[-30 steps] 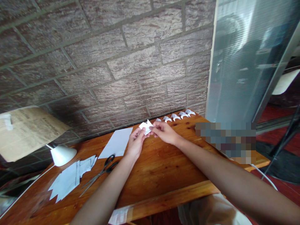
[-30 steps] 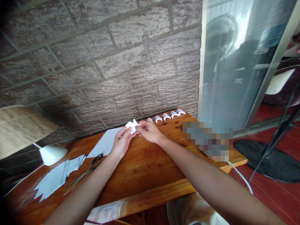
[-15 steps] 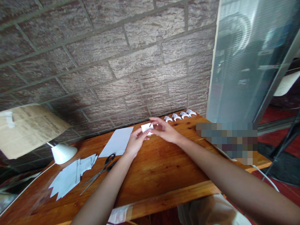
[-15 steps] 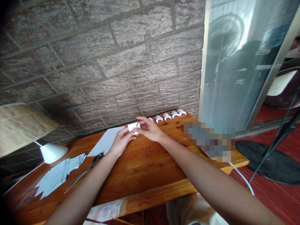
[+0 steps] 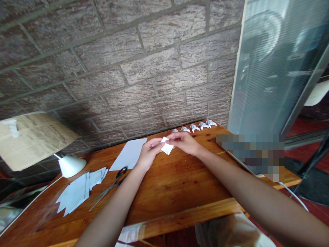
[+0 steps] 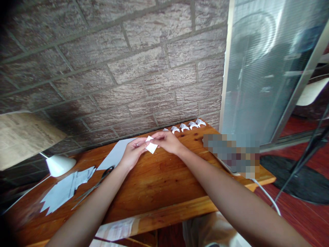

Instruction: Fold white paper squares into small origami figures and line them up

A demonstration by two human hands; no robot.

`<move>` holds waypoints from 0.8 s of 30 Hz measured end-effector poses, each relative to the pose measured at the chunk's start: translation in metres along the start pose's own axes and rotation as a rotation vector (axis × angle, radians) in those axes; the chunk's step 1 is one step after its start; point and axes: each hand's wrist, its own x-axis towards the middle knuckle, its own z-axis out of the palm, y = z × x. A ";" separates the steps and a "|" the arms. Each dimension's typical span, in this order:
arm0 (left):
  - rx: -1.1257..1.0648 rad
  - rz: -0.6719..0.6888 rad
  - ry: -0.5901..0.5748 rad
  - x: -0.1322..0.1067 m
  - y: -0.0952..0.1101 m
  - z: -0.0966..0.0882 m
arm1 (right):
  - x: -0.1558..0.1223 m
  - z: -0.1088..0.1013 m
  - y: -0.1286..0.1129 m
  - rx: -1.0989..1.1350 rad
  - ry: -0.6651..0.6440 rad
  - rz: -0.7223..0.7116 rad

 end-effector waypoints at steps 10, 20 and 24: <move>-0.182 -0.115 0.093 0.001 0.006 -0.002 | -0.001 -0.004 -0.004 0.059 -0.045 0.018; -0.196 -0.123 0.080 0.001 0.003 0.001 | -0.001 -0.008 -0.006 0.078 -0.001 0.161; -0.225 -0.177 0.131 0.001 0.000 0.004 | 0.001 -0.005 0.000 -0.065 0.028 0.051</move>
